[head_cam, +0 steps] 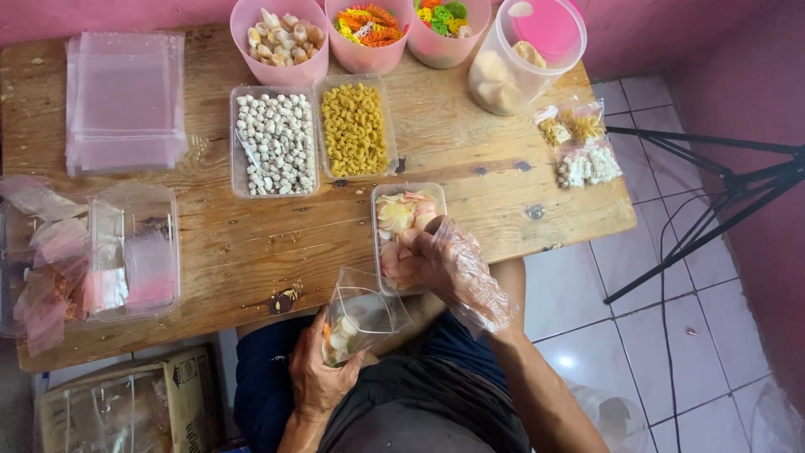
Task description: Packing various types of snacks into small plastic bags from containers on a table.
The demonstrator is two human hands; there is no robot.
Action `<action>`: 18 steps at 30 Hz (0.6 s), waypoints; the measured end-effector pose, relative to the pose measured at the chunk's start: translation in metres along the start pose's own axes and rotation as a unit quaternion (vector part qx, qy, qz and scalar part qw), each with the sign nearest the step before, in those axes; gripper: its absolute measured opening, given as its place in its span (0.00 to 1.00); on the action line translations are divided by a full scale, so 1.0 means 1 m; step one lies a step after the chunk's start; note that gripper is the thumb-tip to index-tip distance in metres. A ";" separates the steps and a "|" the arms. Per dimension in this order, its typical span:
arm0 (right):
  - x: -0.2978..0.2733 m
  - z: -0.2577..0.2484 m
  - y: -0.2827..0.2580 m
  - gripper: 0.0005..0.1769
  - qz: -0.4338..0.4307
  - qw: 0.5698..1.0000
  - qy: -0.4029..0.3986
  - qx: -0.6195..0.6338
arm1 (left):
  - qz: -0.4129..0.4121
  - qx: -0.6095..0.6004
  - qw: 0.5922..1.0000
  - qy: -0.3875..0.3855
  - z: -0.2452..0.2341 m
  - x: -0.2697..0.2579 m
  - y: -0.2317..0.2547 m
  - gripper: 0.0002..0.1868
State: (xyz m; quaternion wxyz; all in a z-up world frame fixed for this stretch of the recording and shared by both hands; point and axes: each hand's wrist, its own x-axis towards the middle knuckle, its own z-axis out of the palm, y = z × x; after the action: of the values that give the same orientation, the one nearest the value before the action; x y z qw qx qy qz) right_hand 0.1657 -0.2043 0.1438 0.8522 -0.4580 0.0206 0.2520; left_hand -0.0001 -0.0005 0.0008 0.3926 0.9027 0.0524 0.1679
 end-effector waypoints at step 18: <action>-0.035 0.011 -0.001 0.04 -0.263 0.720 0.051 -0.640 | -0.023 0.010 1.000 -0.002 -0.003 -0.002 0.004 0.50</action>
State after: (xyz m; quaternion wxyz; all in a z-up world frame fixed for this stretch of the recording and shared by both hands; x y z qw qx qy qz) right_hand 0.1335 -0.2110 0.1603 0.3854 -0.8938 -0.2232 -0.0530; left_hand -0.0029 -0.0013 0.0053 0.3872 0.9056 0.0741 0.1564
